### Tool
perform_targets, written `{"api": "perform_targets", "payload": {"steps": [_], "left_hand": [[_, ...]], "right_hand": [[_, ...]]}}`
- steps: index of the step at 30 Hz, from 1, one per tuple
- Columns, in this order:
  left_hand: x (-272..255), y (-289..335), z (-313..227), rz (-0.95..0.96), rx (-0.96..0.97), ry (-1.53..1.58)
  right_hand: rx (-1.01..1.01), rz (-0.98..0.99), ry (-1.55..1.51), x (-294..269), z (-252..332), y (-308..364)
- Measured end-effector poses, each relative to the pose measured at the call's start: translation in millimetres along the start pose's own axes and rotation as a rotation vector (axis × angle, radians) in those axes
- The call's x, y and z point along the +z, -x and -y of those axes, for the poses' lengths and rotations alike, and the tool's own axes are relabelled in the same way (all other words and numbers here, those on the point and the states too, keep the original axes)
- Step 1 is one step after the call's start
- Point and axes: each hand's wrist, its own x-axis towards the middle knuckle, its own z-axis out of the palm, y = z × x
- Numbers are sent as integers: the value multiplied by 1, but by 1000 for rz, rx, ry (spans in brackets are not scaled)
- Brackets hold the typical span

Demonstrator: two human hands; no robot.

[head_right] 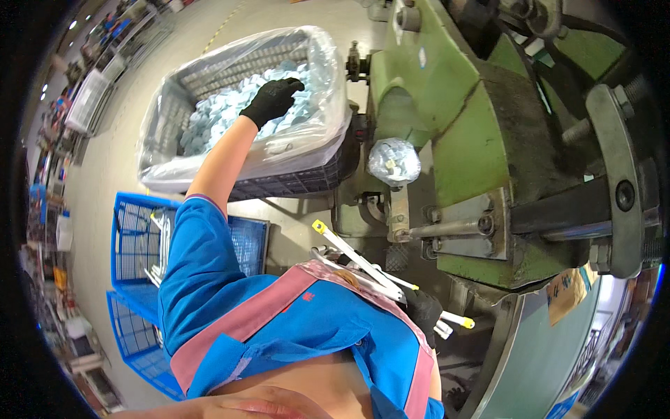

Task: The person picks white cable assemblies from blue crates, inserts small light-blue plastic pieces into the cable ends, and places the assembled units into a gray bin. The process is repeated multiple times in a factory setting.

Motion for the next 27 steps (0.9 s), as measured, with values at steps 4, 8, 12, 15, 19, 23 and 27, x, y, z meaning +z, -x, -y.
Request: {"api": "perform_targets", "payload": {"steps": [4, 8, 12, 15, 19, 23, 27], "left_hand": [[59, -13, 22, 51, -114, 206], [87, -12, 35, 177, -325, 303], [79, -7, 42, 129, -312, 308], [55, -10, 38, -82, -419, 439], [9, -12, 11, -238, -467, 771], [-36, 4, -51, -322, -454, 1069], [-58, 45, -131, -144, -400, 1414]], "right_hand": [[140, -87, 44, 16, 13, 16], [252, -68, -31, 21, 18, 20], [151, -118, -35, 23, 17, 11], [116, -67, 20, 22, 14, 1], [18, -92, 22, 19, 13, -16], [-160, -204, -67, 17, 10, -31], [-273, -230, 15, 20, -4, -38]]}}
